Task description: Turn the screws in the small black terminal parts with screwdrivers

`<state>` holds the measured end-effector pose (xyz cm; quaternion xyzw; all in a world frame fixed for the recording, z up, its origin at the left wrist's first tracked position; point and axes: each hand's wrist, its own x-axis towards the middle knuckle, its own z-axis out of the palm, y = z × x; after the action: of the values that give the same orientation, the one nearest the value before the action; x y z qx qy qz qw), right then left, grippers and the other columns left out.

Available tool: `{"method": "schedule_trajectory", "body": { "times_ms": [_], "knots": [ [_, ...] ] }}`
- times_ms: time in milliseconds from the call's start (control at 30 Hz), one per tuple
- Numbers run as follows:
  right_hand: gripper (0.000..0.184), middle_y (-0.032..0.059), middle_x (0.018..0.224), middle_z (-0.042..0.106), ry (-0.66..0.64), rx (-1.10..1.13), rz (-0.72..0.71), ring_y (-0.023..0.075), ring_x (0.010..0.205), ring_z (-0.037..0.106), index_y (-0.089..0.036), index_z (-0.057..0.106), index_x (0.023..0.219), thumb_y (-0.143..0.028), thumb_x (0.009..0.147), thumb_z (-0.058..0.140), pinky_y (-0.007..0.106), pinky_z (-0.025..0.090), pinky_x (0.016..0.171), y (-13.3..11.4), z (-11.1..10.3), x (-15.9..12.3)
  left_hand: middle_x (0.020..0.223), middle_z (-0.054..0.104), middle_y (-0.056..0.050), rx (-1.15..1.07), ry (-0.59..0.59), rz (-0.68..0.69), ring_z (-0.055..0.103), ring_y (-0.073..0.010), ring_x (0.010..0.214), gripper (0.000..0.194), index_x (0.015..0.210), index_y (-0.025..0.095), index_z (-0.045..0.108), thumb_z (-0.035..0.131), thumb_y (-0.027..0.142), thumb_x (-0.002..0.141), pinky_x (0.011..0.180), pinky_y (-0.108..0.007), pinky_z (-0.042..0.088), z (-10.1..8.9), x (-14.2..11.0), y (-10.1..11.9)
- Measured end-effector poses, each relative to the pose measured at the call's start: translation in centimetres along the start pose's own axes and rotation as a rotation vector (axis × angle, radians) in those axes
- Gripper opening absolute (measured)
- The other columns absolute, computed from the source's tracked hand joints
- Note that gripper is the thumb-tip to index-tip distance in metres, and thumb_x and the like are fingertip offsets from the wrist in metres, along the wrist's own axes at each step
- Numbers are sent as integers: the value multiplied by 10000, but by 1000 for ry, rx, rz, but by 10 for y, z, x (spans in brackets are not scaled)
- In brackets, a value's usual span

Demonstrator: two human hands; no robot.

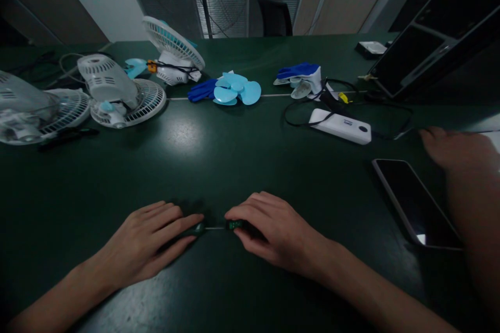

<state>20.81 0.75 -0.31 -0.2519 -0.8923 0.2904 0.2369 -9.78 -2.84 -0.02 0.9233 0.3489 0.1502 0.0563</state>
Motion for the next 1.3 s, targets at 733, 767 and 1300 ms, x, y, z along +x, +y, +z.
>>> {"method": "schedule_trajectory", "body": {
  "times_ms": [733, 767, 1300],
  "knots": [
    [373, 35, 1099, 678, -40, 16, 29, 154, 961, 615, -240, 512, 1316, -190, 958, 606, 329, 471, 830, -6, 0, 3, 773, 663, -22, -131, 213, -5, 614, -154, 617, 206, 1141, 146, 624, 550, 225, 965, 538, -290, 458, -3, 9, 17],
    [374, 36, 1095, 678, -44, 18, 30, 154, 956, 615, -238, 512, 1320, -194, 961, 603, 329, 471, 827, -6, 0, 2, 751, 650, -20, -134, 202, 11, 597, -158, 599, 201, 1122, 141, 631, 566, 200, 941, 523, -296, 444, -3, 10, 17],
    [373, 28, 1115, 678, -70, 28, 68, 154, 995, 614, -246, 528, 1318, -196, 956, 604, 336, 465, 892, -7, -2, 1, 714, 653, -24, -99, 196, -3, 606, -170, 578, 196, 1071, 146, 658, 583, 199, 898, 514, -310, 470, -1, 9, 18]
  ]
}}
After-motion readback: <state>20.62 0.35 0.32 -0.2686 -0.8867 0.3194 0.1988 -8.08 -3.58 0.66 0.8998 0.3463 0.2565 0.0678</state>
